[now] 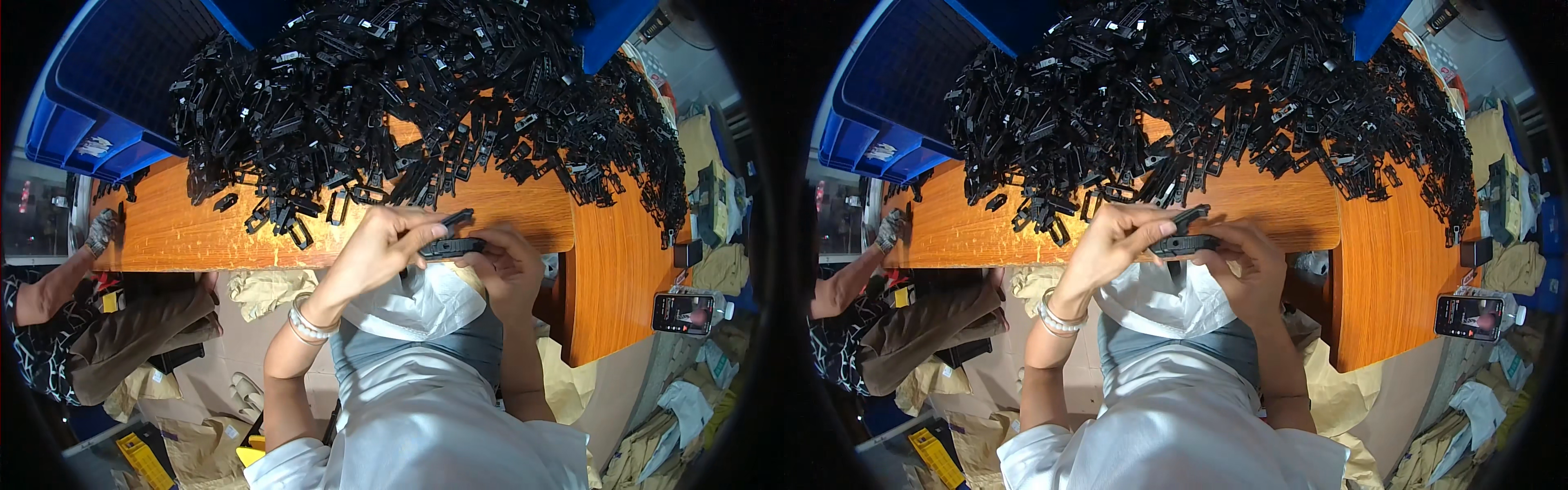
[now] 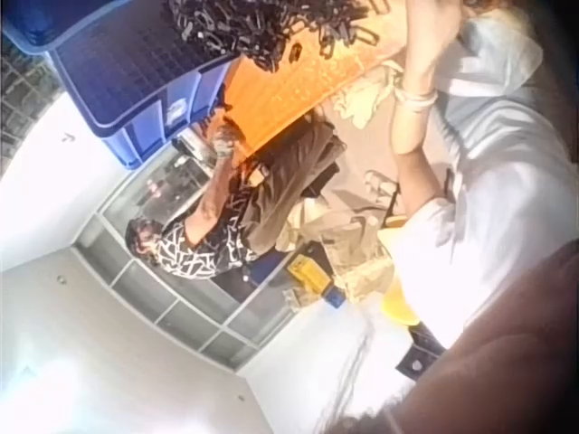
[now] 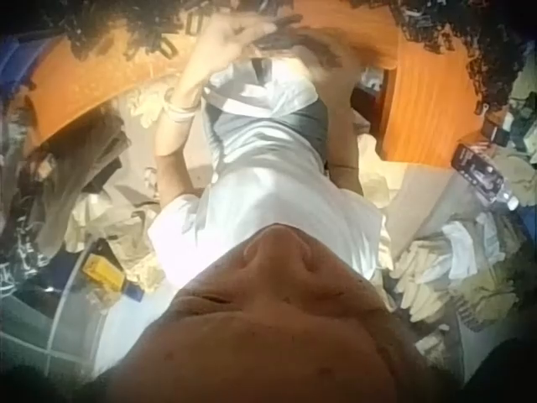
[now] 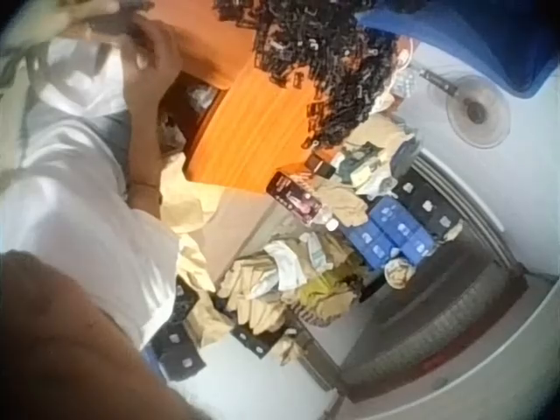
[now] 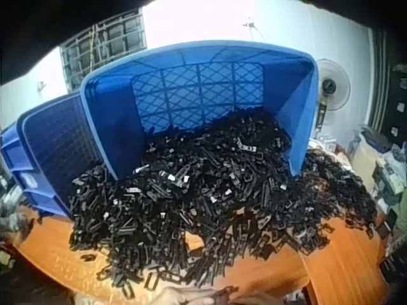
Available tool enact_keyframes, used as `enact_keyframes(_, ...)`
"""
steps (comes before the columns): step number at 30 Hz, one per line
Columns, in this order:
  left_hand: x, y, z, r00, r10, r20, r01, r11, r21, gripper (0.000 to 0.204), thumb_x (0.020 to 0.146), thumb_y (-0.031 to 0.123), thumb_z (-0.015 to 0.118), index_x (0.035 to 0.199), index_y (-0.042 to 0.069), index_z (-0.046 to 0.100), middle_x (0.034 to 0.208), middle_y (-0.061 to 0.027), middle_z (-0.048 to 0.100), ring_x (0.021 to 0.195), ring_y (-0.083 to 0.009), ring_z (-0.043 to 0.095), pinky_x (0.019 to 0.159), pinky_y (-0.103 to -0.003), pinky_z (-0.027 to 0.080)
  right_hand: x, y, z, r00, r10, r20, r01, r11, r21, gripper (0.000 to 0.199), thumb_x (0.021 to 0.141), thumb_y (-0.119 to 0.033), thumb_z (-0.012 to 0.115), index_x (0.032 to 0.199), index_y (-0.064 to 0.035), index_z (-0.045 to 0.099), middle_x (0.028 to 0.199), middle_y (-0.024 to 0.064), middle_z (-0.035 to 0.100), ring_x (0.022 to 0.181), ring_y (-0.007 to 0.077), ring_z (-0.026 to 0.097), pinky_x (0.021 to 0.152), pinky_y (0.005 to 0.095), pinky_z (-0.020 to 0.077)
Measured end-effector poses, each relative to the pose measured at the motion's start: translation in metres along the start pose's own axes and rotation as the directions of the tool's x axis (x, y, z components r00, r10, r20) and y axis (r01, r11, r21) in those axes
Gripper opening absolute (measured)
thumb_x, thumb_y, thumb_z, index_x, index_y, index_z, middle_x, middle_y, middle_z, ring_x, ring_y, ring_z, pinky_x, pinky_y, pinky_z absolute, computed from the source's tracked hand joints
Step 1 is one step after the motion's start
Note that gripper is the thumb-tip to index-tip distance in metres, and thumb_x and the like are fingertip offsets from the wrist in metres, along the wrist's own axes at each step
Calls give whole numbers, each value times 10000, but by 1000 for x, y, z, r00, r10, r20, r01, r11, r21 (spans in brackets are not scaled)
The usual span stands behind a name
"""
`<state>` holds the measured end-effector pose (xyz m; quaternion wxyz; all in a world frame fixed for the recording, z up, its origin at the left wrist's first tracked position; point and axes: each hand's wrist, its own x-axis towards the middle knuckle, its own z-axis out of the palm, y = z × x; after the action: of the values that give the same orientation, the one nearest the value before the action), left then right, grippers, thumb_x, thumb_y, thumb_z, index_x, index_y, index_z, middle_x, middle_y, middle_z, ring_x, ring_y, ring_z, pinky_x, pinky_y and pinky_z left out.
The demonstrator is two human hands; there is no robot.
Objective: Manually assembling small plastic clips and components at a workbench.
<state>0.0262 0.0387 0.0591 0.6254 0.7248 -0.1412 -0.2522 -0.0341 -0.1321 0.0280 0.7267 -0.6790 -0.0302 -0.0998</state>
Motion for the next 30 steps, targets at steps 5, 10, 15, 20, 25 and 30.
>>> enact_keyframes(5, -19, 2, 4, 987, 157, 35, -160, 930, 332, 457, 727, 103, 672, 1119, -68, 510, 898, -210, 616, 844, -264, 621, 751, -333, 464, -3, -2, 2, 1000, -26, 6, 26, 999, -40, 336, 638, 140, 606, 963, 70, 565, 919, 108, 548, 783, 166, 597, 682, 233, 497)
enact_keyframes(10, -26, -10, 1, 966, 250, 61, -253, 885, 392, 429, 737, 108, 665, 1104, -64, 525, 935, -211, 620, 858, -282, 623, 753, -324, 470, 3, -4, -1, 976, -45, 212, 112, 942, -317, 442, 605, 124, 609, 1027, -4, 587, 954, 97, 547, 802, 158, 592, 687, 234, 489)
enact_keyframes(15, -32, -16, 0, 966, 253, 52, -256, 904, 344, 401, 733, 115, 670, 1079, -50, 551, 910, -199, 631, 830, -284, 632, 752, -321, 475, -6, 5, 1, 986, 17, 169, 25, 969, -245, 403, 618, 113, 634, 997, -19, 611, 933, 94, 569, 770, 153, 584, 663, 243, 470)
enact_keyframes(20, -36, -19, -1, 987, 142, 70, -157, 942, 296, 416, 734, 153, 681, 1082, -39, 558, 895, -179, 641, 815, -247, 640, 734, -311, 481, -6, 5, 4, 989, 8, 151, 27, 973, -229, 329, 637, 86, 659, 948, -20, 632, 861, 75, 590, 721, 140, 571, 641, 239, 459)
enact_keyframes(25, -34, -34, -7, 977, 203, 72, -215, 926, 311, 358, 761, 194, 659, 1041, -21, 591, 891, -150, 646, 797, -235, 635, 690, -300, 485, -7, 12, 4, 947, 248, 204, -234, 968, -91, 271, 673, 82, 601, 933, 8, 629, 801, 76, 581, 657, 134, 555, 618, 232, 455)
enact_keyframes(30, -15, -42, -31, 885, 447, -130, -109, 470, 876, 91, 722, 36, 612, 808, 8, 610, 707, -103, 525, 602, -236, 546, 516, -322, 439, -15, 22, 3, 920, 134, 368, 1, 939, -344, 193, 717, 13, 601, 908, 8, 620, 767, 101, 578, 629, 171, 549, 612, 262, 450)
